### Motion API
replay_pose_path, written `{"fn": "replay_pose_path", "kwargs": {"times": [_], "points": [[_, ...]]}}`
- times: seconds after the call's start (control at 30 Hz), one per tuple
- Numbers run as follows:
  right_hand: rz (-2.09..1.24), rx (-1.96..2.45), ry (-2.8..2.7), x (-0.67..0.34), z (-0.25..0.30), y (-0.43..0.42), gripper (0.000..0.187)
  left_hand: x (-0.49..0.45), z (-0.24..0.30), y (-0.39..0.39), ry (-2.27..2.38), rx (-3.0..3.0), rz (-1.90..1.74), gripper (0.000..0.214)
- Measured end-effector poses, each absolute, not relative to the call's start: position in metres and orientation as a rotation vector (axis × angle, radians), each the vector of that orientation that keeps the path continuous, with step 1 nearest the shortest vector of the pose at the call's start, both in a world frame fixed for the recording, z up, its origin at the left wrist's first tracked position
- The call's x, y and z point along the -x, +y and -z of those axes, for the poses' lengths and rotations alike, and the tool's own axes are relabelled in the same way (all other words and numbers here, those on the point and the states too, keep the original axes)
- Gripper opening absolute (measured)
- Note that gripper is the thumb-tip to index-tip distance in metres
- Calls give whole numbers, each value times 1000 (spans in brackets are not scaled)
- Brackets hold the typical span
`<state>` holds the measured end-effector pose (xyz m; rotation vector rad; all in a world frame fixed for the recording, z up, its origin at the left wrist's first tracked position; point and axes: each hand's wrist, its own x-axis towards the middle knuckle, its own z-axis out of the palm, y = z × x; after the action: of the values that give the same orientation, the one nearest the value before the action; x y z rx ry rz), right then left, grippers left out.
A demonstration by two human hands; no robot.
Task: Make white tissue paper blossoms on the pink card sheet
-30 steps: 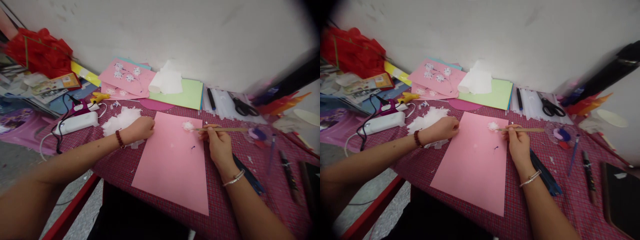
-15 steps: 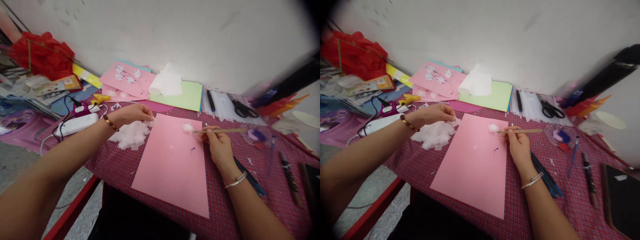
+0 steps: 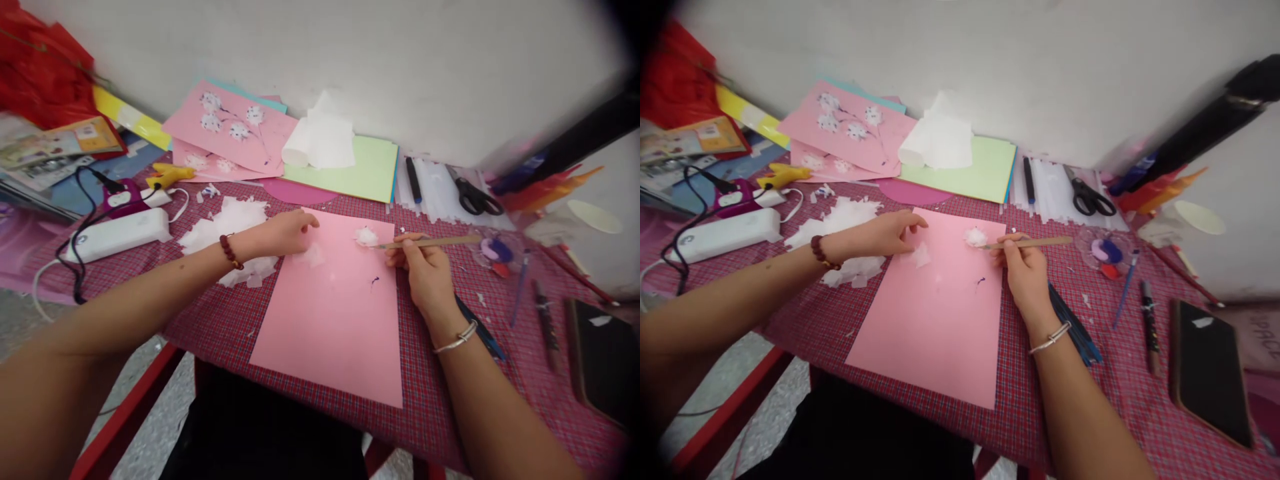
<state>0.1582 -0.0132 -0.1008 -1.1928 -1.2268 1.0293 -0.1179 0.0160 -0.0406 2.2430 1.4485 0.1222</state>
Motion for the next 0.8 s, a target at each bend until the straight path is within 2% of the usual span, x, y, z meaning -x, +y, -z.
{"fn": "replay_pose_path", "kwargs": {"times": [0.1,0.17,0.23,0.33,0.4,0.6,0.8], "points": [[-1045,1191,-1226,-159,102,-13,18,129,46,15,1209,-2467,-224,72],[-1052,1176,-1226,-160,104,-12,17,136,51,15,1034,-2579,-298,72],[-1053,1167,-1223,-161,105,-12,17,139,55,14,949,-2655,-359,60],[-1057,1165,-1213,-161,103,-14,15,138,58,12,894,-2690,-401,31],[-1062,1152,-1216,-160,99,-17,15,134,57,8,859,-2678,-396,21],[-1111,1135,-1246,-150,92,-26,15,123,53,-9,885,-2723,-347,11],[-1113,1160,-1276,-142,94,-30,16,108,58,-22,971,-2882,-330,15]]}}
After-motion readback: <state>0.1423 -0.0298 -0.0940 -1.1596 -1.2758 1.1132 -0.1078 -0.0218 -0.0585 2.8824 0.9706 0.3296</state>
